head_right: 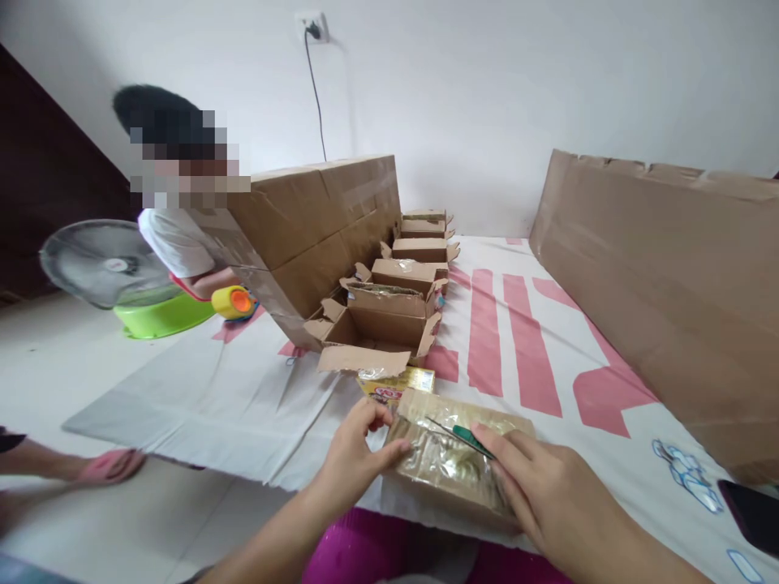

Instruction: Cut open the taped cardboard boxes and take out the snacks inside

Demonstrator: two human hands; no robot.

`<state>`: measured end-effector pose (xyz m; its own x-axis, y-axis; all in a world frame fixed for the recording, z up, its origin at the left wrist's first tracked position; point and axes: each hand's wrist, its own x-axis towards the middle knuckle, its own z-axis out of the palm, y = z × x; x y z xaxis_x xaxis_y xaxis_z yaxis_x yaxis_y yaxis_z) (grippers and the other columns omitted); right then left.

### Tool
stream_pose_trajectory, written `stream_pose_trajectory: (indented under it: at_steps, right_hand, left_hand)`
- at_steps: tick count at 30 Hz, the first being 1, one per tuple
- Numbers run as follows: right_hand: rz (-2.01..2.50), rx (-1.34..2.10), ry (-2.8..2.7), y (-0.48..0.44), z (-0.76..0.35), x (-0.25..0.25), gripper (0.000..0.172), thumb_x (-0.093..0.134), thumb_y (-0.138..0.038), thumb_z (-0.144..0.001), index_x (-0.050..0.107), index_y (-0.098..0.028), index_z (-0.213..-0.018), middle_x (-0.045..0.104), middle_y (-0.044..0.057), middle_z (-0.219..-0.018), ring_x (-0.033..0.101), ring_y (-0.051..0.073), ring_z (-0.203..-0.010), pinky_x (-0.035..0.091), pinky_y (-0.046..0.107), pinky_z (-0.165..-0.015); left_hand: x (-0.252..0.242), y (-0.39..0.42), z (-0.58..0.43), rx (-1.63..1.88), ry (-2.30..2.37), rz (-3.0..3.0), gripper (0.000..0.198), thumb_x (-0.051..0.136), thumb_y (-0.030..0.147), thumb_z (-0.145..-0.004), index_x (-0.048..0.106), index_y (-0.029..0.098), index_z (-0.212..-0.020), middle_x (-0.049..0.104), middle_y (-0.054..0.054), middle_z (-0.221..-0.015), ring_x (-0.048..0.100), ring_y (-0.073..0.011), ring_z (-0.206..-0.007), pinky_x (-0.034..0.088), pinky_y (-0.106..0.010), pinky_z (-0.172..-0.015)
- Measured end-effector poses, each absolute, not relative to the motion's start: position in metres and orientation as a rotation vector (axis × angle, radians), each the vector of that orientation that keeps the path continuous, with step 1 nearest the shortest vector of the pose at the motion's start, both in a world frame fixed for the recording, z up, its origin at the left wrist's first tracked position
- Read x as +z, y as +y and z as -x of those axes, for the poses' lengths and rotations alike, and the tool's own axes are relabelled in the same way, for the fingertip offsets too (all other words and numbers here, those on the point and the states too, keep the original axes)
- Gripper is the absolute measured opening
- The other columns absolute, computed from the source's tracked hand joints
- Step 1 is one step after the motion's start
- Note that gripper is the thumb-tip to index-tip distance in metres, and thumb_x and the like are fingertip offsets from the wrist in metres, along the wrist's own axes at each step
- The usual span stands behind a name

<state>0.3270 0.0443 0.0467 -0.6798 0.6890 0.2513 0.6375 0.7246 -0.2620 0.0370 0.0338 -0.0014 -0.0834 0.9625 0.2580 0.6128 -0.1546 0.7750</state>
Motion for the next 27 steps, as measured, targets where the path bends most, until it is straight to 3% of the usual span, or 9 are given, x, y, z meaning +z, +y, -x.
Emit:
stream_pose_trajectory:
  at_steps: [4,7,14,18,22,27]
  right_hand:
    - [1.081,0.325,-2.566,0.047,-0.326,0.047,0.046,0.038,-0.022,-0.099,0.044,-0.03,-0.144,0.071,0.007,-0.114,0.073,0.019,-0.088,0.06,0.031,-0.072]
    - [1.095,0.421,-2.573,0.05,-0.325,0.046,0.046,0.037,-0.023,-0.099,0.043,-0.03,-0.145,0.072,0.007,-0.115,0.072,0.02,-0.094,0.06,0.032,-0.076]
    - [1.121,0.505,-2.633,0.053,-0.321,0.06,0.043,0.039,-0.025,-0.099,0.048,-0.03,-0.141,0.072,0.005,-0.115,0.071,0.019,-0.097,0.058,0.032,-0.082]
    - [1.042,0.49,-2.685,0.058,-0.309,0.072,0.043,0.038,-0.019,-0.098,0.051,-0.029,-0.138,0.072,0.005,-0.116,0.071,0.017,-0.092,0.056,0.029,-0.077]
    - [1.035,0.379,-2.772,0.063,-0.296,0.08,0.041,0.042,-0.016,-0.095,0.058,-0.027,-0.131,0.074,0.005,-0.095,0.07,0.018,-0.073,0.05,0.027,-0.063]
    - [1.015,0.132,-2.917,0.061,-0.285,0.092,0.04,0.053,-0.015,-0.086,0.06,-0.026,-0.124,0.068,0.003,-0.078,0.065,0.018,-0.062,0.033,0.026,-0.051]
  left_hand:
    - [-0.005,0.038,-0.044,1.153,1.624,-1.67,0.024,0.077,0.019,-0.064,0.054,0.02,-0.067,0.058,0.002,-0.074,0.054,-0.0176,-0.074,0.043,-0.029,-0.069]
    - [-0.008,0.037,-0.045,1.149,1.5,-1.621,0.024,0.074,0.022,-0.07,0.051,0.02,-0.061,0.061,0.0,-0.074,0.056,-0.0195,-0.079,0.043,-0.031,-0.074]
    - [-0.018,0.031,-0.043,1.228,1.389,-1.538,0.025,0.069,0.031,-0.077,0.05,0.02,-0.065,0.057,-0.003,-0.082,0.058,-0.0216,-0.087,0.045,-0.034,-0.08]
    - [-0.022,0.028,-0.042,1.261,1.362,-1.558,0.026,0.07,0.035,-0.079,0.052,0.02,-0.066,0.055,-0.002,-0.083,0.057,-0.0209,-0.087,0.045,-0.033,-0.08]
    - [-0.023,0.025,-0.042,1.283,1.326,-1.563,0.026,0.069,0.035,-0.08,0.051,0.02,-0.067,0.053,-0.002,-0.085,0.059,-0.0209,-0.089,0.046,-0.033,-0.082]
    - [-0.024,0.023,-0.043,1.318,1.343,-1.585,0.023,0.068,0.03,-0.08,0.05,0.021,-0.068,0.057,-0.004,-0.091,0.054,-0.0212,-0.092,0.046,-0.033,-0.083]
